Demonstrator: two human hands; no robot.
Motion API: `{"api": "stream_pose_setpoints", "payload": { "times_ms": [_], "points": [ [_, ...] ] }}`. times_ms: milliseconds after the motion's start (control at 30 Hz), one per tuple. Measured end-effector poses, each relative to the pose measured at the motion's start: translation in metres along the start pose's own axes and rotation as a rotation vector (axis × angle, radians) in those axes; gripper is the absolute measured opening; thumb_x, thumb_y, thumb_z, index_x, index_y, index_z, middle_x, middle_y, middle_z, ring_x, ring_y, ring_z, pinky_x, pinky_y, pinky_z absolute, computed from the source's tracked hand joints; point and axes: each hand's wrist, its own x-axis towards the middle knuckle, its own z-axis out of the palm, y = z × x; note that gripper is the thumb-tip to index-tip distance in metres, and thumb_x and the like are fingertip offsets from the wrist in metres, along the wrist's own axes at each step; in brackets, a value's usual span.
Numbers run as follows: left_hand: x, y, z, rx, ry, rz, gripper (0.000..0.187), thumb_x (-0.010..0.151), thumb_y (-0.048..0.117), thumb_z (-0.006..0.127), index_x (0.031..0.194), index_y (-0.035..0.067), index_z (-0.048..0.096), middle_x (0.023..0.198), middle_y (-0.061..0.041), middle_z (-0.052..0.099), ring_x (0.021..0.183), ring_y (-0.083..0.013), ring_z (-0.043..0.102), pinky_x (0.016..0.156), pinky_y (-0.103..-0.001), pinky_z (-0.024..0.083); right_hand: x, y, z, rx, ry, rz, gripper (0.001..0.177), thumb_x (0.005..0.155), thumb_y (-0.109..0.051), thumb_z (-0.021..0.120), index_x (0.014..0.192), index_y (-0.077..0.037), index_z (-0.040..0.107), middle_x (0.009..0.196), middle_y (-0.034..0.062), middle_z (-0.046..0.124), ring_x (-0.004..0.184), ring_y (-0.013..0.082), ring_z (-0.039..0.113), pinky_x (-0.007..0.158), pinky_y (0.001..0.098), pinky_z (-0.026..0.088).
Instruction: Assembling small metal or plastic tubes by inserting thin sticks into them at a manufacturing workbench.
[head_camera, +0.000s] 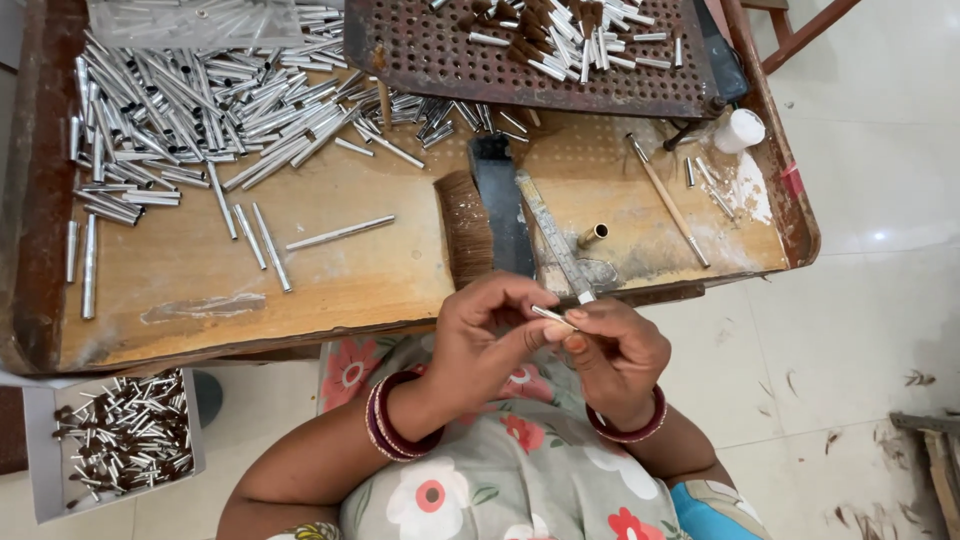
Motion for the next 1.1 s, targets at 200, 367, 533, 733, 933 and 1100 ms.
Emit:
{"api": "stream_pose_setpoints", "payload": {
  "times_ms": [200, 367, 533, 733, 933, 1100],
  "points": [
    [0.01, -0.006, -0.012, -0.009, 0.033, 0.103, 0.012, 0.099, 0.005, 0.073, 0.107, -0.003, 0.071, 0.113, -0.01, 0.075, 0.103, -0.0089, 0.068, 0.091, -0.024, 0.056, 0.064, 0.017, -0.026, -0.312, 0.013, -0.015, 0.023, 0.1, -0.017, 0.078, 0.116, -0.001, 0.073, 0.112, 0.013, 0.075, 0.091, 0.0243, 0.073, 0.08, 0.031, 0.058],
    [0.009, -0.007, -0.028, -0.075, 0.161, 0.058, 0.013, 0.101, 0.007, 0.076, 0.107, -0.003, 0.071, 0.095, -0.007, 0.074, 0.084, -0.0075, 0.067, 0.077, -0.023, 0.056, 0.121, 0.052, -0.058, -1.55, 0.224, -0.392, 0.024, 0.078, -0.033, 0.081, 0.089, -0.018, 0.066, 0.109, 0.0116, 0.071, 0.088, 0.0256, 0.072, 0.073, 0.0324, 0.058],
    [0.021, 0.004, -0.03, -0.156, 0.249, -0.003, 0.018, 0.097, 0.012, 0.073, 0.108, -0.002, 0.071, 0.093, -0.006, 0.077, 0.086, -0.0096, 0.073, 0.076, -0.025, 0.06, 0.073, 0.029, -0.043, -0.618, 0.119, 0.087, 0.01, 0.11, -0.009, 0.07, 0.112, 0.0, 0.066, 0.113, 0.0147, 0.072, 0.089, 0.0224, 0.069, 0.075, 0.0303, 0.055],
    [0.018, 0.003, -0.031, -0.151, 0.269, 0.038, 0.019, 0.1, 0.012, 0.072, 0.113, -0.002, 0.07, 0.096, -0.006, 0.076, 0.088, -0.0094, 0.072, 0.077, -0.024, 0.059, 0.033, -0.029, -0.012, -0.498, 0.063, -0.154, 0.014, 0.096, -0.004, 0.08, 0.105, 0.0, 0.069, 0.097, 0.0157, 0.074, 0.087, 0.0235, 0.074, 0.076, 0.0283, 0.058],
    [0.012, 0.0, -0.028, -0.154, 0.263, 0.071, 0.018, 0.099, 0.011, 0.073, 0.111, -0.002, 0.07, 0.097, -0.006, 0.076, 0.087, -0.0093, 0.072, 0.08, -0.027, 0.062, 0.029, -0.035, -0.006, -0.511, 0.037, -0.186, 0.016, 0.092, 0.001, 0.081, 0.104, 0.0, 0.07, 0.096, 0.0152, 0.074, 0.09, 0.0257, 0.075, 0.08, 0.0319, 0.06],
    [0.013, -0.002, -0.026, -0.124, 0.228, 0.055, 0.011, 0.1, 0.009, 0.073, 0.104, -0.001, 0.07, 0.091, -0.003, 0.074, 0.081, -0.0057, 0.068, 0.076, -0.023, 0.058, 0.031, -0.031, -0.003, -0.527, 0.048, -0.204, 0.017, 0.091, 0.001, 0.082, 0.103, -0.001, 0.071, 0.097, 0.015, 0.075, 0.09, 0.026, 0.076, 0.08, 0.0321, 0.06]
  ]
}}
